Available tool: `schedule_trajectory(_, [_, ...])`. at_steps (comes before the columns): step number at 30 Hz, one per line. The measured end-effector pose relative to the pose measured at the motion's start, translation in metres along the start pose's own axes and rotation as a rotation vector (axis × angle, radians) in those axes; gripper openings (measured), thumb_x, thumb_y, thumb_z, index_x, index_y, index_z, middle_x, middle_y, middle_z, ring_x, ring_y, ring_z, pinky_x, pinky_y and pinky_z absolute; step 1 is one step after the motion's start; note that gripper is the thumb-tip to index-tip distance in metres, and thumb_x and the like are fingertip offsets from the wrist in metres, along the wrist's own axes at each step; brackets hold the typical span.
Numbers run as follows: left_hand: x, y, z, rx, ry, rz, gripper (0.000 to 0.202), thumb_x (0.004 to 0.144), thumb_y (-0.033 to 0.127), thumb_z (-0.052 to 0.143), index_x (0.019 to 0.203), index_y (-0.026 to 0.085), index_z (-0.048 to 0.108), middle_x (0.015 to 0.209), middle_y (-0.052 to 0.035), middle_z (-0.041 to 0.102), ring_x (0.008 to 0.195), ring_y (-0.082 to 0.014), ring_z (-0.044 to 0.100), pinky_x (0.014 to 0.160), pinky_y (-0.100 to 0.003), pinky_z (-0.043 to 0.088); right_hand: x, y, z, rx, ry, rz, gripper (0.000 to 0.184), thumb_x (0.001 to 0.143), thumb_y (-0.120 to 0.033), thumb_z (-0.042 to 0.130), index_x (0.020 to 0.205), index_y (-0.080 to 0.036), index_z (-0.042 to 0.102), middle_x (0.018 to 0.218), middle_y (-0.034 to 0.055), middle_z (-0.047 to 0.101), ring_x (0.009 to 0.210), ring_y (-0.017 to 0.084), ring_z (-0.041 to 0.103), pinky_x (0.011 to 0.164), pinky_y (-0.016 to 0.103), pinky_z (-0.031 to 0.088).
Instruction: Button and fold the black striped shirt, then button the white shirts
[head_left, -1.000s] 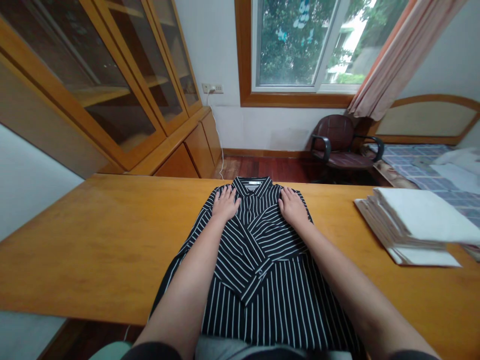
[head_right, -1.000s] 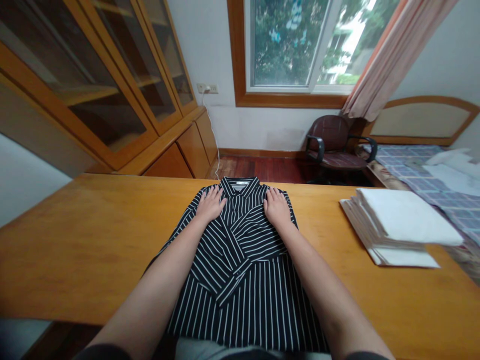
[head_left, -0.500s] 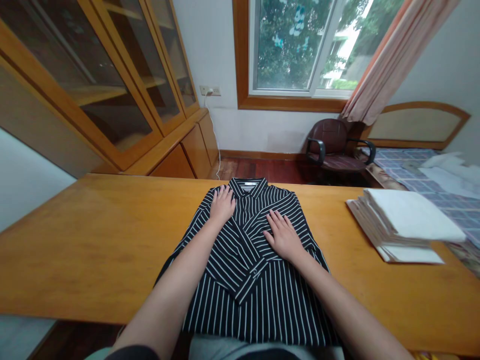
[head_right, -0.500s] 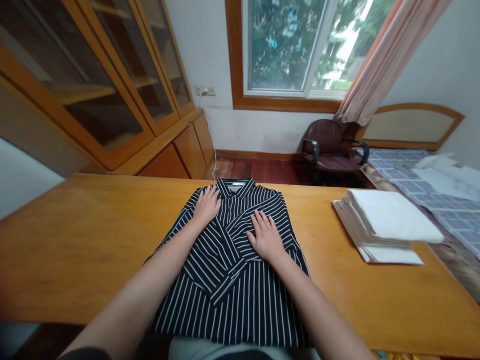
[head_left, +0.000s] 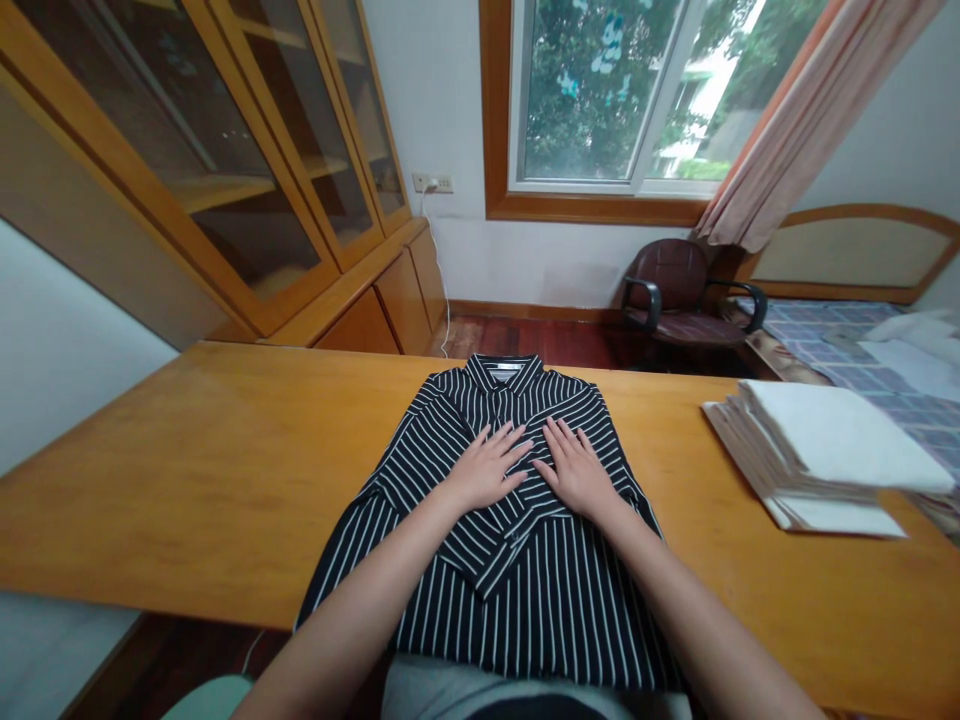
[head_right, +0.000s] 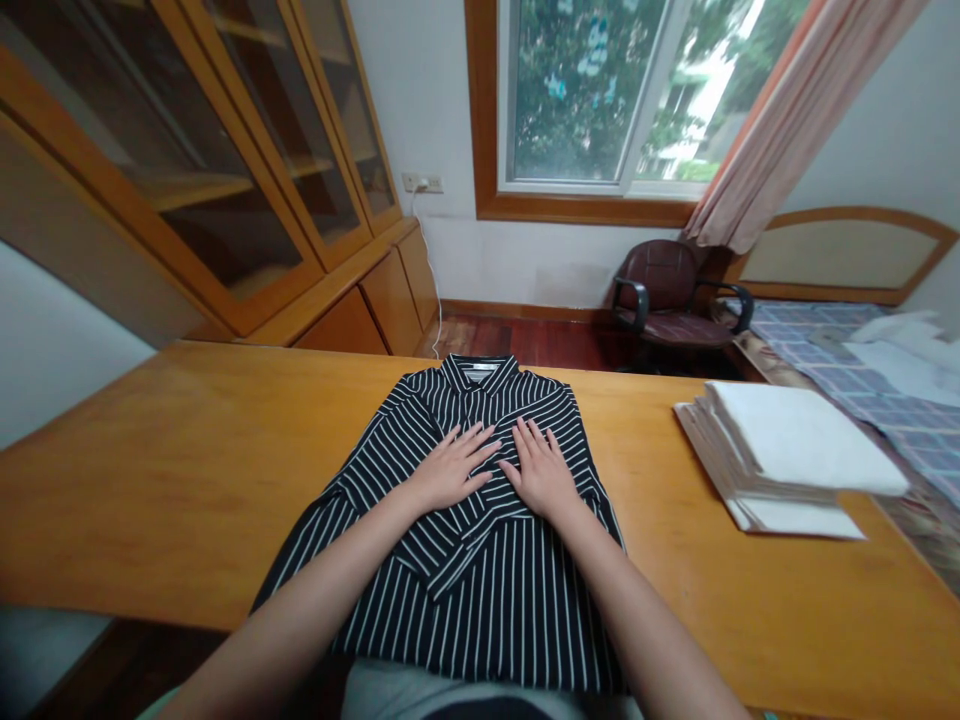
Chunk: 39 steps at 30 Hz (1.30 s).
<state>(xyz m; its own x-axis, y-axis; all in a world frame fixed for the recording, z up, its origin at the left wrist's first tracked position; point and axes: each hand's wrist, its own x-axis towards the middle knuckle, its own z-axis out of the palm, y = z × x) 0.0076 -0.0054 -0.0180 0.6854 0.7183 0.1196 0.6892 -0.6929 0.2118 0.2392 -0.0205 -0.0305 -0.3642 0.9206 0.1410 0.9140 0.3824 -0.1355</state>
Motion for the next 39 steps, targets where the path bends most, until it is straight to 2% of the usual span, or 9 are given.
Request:
schedule_trajectory(9, [-0.001, -0.003, -0.001, -0.008, -0.007, 0.013, 0.054, 0.102, 0.056, 0.033, 0.153, 0.039, 0.033, 0.166, 0.0043, 0.019, 0.154, -0.022, 0.013, 0.125, -0.052, 0.011, -0.013, 0.06, -0.005, -0.019, -0.012, 0.11, 0.069, 0.101, -0.058, 0.028, 0.157, -0.017, 0.03, 0.163, 0.0078, 0.027, 0.151, 0.025, 0.024, 0.122, 0.049, 0.023])
schedule_trajectory(13, [0.0, 0.0, -0.005, -0.02, -0.014, 0.008, 0.054, 0.102, 0.053, 0.035, 0.154, 0.039, 0.032, 0.165, 0.0045, 0.02, 0.154, -0.022, 0.013, 0.125, -0.052, 0.011, -0.014, 0.069, -0.003, -0.041, 0.0, 0.132, 0.067, 0.102, -0.056, 0.028, 0.156, -0.018, 0.032, 0.162, 0.0081, 0.029, 0.151, 0.026, 0.025, 0.122, 0.05, 0.023])
schedule_trajectory(17, [-0.006, 0.016, -0.013, -0.016, 0.012, 0.071, 0.049, 0.105, 0.045, 0.031, 0.153, 0.035, 0.036, 0.162, 0.0036, 0.031, 0.153, -0.0196, 0.017, 0.126, -0.052, 0.009, -0.011, 0.06, -0.008, -0.06, 0.023, 0.134, 0.061, 0.102, -0.048, 0.031, 0.152, -0.014, 0.041, 0.159, 0.0113, 0.035, 0.149, 0.028, 0.03, 0.121, 0.053, 0.023])
schedule_trajectory(21, [-0.02, 0.029, -0.015, -0.012, 0.012, 0.153, 0.046, 0.105, 0.039, 0.029, 0.148, 0.031, 0.046, 0.153, 0.0023, 0.047, 0.151, -0.018, 0.025, 0.126, -0.048, 0.011, -0.011, 0.029, -0.016, -0.033, 0.078, 0.082, 0.052, 0.1, -0.034, 0.034, 0.145, -0.013, 0.05, 0.156, 0.0109, 0.042, 0.147, 0.027, 0.034, 0.121, 0.05, 0.024])
schedule_trajectory(24, [-0.031, 0.026, -0.012, 0.003, 0.005, 0.134, 0.05, 0.105, 0.046, 0.03, 0.151, 0.029, 0.04, 0.157, 0.0014, 0.04, 0.151, -0.0187, 0.025, 0.126, -0.047, 0.015, -0.02, -0.001, -0.013, 0.002, 0.077, 0.053, 0.053, 0.1, -0.034, 0.035, 0.146, -0.011, 0.048, 0.158, 0.0112, 0.037, 0.148, 0.026, 0.033, 0.122, 0.046, 0.026])
schedule_trajectory(27, [-0.037, 0.02, -0.009, 0.027, 0.005, 0.126, 0.053, 0.105, 0.048, 0.031, 0.155, 0.03, 0.031, 0.161, 0.0023, 0.033, 0.152, -0.0185, 0.02, 0.125, -0.047, 0.015, -0.033, -0.02, -0.006, 0.015, 0.074, 0.052, 0.056, 0.101, -0.038, 0.036, 0.15, -0.013, 0.044, 0.159, 0.0114, 0.034, 0.149, 0.027, 0.03, 0.121, 0.048, 0.025])
schedule_trajectory(34, [-0.038, 0.02, -0.006, 0.042, -0.018, 0.125, 0.054, 0.105, 0.046, 0.03, 0.157, 0.032, 0.025, 0.163, 0.0025, 0.028, 0.153, -0.0185, 0.016, 0.126, -0.046, 0.011, -0.046, -0.02, 0.0, -0.003, 0.088, 0.079, 0.059, 0.103, -0.044, 0.033, 0.153, -0.013, 0.038, 0.161, 0.0104, 0.03, 0.15, 0.027, 0.026, 0.122, 0.049, 0.024])
schedule_trajectory(39, [-0.04, 0.022, -0.009, 0.055, 0.043, 0.062, 0.06, 0.103, 0.05, 0.033, 0.158, 0.032, 0.018, 0.167, 0.0011, 0.016, 0.154, -0.0204, 0.012, 0.126, -0.048, 0.013, -0.058, -0.021, 0.001, -0.025, 0.113, 0.116, 0.061, 0.103, -0.048, 0.033, 0.153, -0.014, 0.039, 0.161, 0.01, 0.03, 0.151, 0.028, 0.025, 0.122, 0.05, 0.023])
